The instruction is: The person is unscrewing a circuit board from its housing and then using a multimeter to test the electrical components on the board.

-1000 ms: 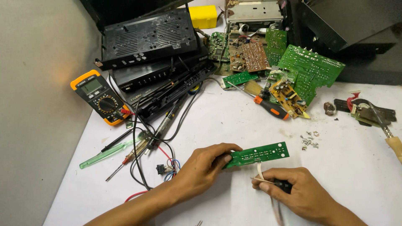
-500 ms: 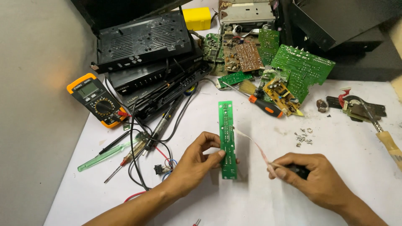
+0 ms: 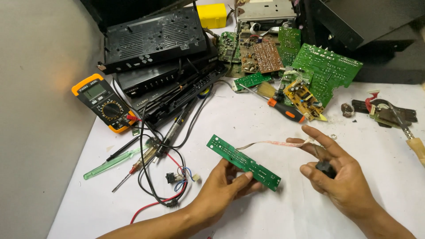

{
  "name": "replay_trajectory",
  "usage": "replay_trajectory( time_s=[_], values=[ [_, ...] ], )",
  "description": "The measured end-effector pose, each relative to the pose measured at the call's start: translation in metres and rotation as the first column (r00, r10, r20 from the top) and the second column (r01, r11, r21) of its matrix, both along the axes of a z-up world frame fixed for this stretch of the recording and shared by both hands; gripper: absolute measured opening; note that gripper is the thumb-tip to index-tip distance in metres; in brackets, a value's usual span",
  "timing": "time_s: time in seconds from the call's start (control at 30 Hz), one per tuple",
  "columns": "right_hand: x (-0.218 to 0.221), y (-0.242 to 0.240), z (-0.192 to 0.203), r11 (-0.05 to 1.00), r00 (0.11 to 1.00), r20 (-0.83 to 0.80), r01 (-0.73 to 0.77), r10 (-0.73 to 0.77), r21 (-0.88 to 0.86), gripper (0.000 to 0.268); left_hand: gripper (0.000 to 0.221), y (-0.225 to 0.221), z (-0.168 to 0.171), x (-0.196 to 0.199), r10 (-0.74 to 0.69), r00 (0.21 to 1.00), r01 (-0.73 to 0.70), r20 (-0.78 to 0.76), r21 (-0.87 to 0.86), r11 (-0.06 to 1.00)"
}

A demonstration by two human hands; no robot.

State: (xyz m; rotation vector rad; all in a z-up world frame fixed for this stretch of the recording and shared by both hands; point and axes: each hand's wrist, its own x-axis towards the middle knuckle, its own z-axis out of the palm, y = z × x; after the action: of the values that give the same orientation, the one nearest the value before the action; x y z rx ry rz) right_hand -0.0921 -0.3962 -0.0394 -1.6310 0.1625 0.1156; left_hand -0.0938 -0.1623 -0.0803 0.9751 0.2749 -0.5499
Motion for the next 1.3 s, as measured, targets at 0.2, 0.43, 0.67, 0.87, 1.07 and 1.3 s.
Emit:
replay_trajectory(
  time_s=[0.2, 0.43, 0.67, 0.87, 1.07, 1.3],
  values=[
    [0.006, 0.006, -0.012, 0.974, 0.987, 0.004, -0.156, 0.159, -0.166, 0.091, 0.021, -0.005, 0.015, -0.011, -0.304, 0.925, 0.285, -0.229, -0.115, 0.952],
    [0.015, 0.011, -0.006, 0.897, 0.991, 0.079, -0.064, 0.109, -0.438, 0.077, 0.015, 0.024, 0.044, -0.001, -0.843, 0.444, 0.493, 0.304, 0.702, 0.513],
    [0.032, -0.003, -0.013, 0.739, 0.939, 0.316, 0.115, 0.137, -0.663, 0.075, 0.049, 0.050, 0.001, 0.039, -0.888, 0.235, -0.516, 0.396, 0.825, 0.231],
    [0.028, -0.015, -0.009, 0.716, 0.965, 0.258, 0.141, 0.057, -0.684, 0.073, 0.031, 0.049, -0.004, 0.038, -0.877, 0.227, -0.458, 0.423, 0.841, 0.287],
    [0.012, -0.042, 0.001, 0.617, 0.969, 0.236, 0.229, -0.072, -0.752, 0.051, 0.032, 0.050, -0.002, 0.037, -0.863, 0.284, -0.338, 0.417, 0.886, 0.316],
    [0.008, -0.047, -0.006, 0.508, 0.969, 0.178, 0.068, 0.171, -0.859, 0.038, 0.037, 0.055, 0.001, 0.040, -0.863, 0.333, -0.283, 0.381, 0.913, 0.294]
  ],
)
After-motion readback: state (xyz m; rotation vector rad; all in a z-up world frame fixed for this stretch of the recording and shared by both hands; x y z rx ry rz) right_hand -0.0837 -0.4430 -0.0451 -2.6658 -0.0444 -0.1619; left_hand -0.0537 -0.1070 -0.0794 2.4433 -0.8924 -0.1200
